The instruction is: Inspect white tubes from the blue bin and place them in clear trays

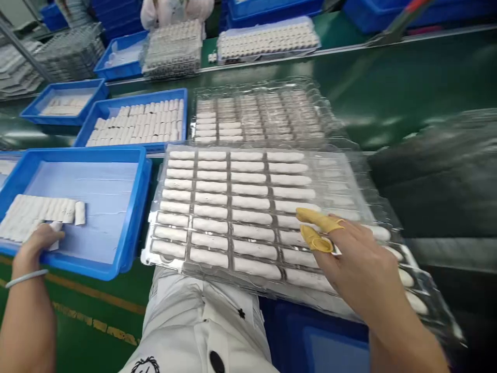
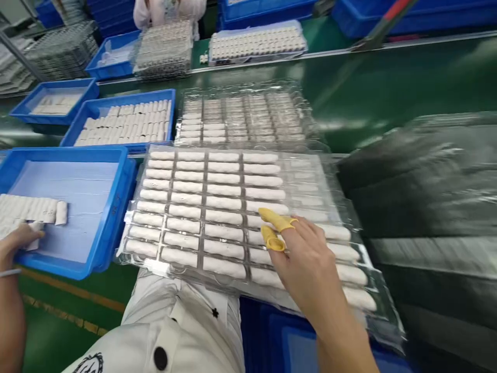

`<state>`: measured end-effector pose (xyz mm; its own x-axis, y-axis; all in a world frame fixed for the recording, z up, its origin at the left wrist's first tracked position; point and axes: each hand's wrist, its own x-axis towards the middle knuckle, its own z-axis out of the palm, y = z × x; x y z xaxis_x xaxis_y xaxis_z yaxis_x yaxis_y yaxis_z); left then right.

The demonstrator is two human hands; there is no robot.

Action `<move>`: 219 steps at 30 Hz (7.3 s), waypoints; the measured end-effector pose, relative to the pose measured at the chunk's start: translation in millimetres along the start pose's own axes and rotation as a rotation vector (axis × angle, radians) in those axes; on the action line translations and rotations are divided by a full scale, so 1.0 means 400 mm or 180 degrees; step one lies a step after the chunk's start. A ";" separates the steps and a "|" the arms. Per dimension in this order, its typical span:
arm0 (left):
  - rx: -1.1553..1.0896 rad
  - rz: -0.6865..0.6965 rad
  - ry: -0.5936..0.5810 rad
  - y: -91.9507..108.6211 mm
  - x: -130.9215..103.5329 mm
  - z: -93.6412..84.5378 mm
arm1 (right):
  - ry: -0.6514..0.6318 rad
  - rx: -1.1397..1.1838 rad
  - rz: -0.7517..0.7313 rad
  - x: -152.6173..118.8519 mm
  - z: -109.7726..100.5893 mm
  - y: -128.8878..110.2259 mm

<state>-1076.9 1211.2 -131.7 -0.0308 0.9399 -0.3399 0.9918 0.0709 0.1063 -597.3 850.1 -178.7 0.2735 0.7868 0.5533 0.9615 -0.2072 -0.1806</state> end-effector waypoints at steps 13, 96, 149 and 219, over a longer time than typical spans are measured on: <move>-0.4086 0.0623 -0.1291 0.271 -0.275 0.085 | -0.0891 0.3108 0.0817 0.062 0.087 -0.298; -0.5885 -0.1706 -0.3606 0.544 -0.446 0.250 | -0.1407 0.7855 0.4747 0.105 0.088 -0.349; -0.6011 -0.1756 -0.3532 0.553 -0.455 0.243 | -0.0984 0.7680 0.5361 0.117 0.078 -0.357; -0.4887 0.0503 -0.2977 0.534 -0.457 0.255 | -0.1474 0.6959 0.3851 0.107 0.058 -0.377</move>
<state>-846.7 1020.6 -142.2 0.6539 0.5271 -0.5428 -0.0254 0.7323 0.6805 -731.0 928.5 -146.6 0.1039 0.9116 -0.3977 -0.8959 -0.0879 -0.4355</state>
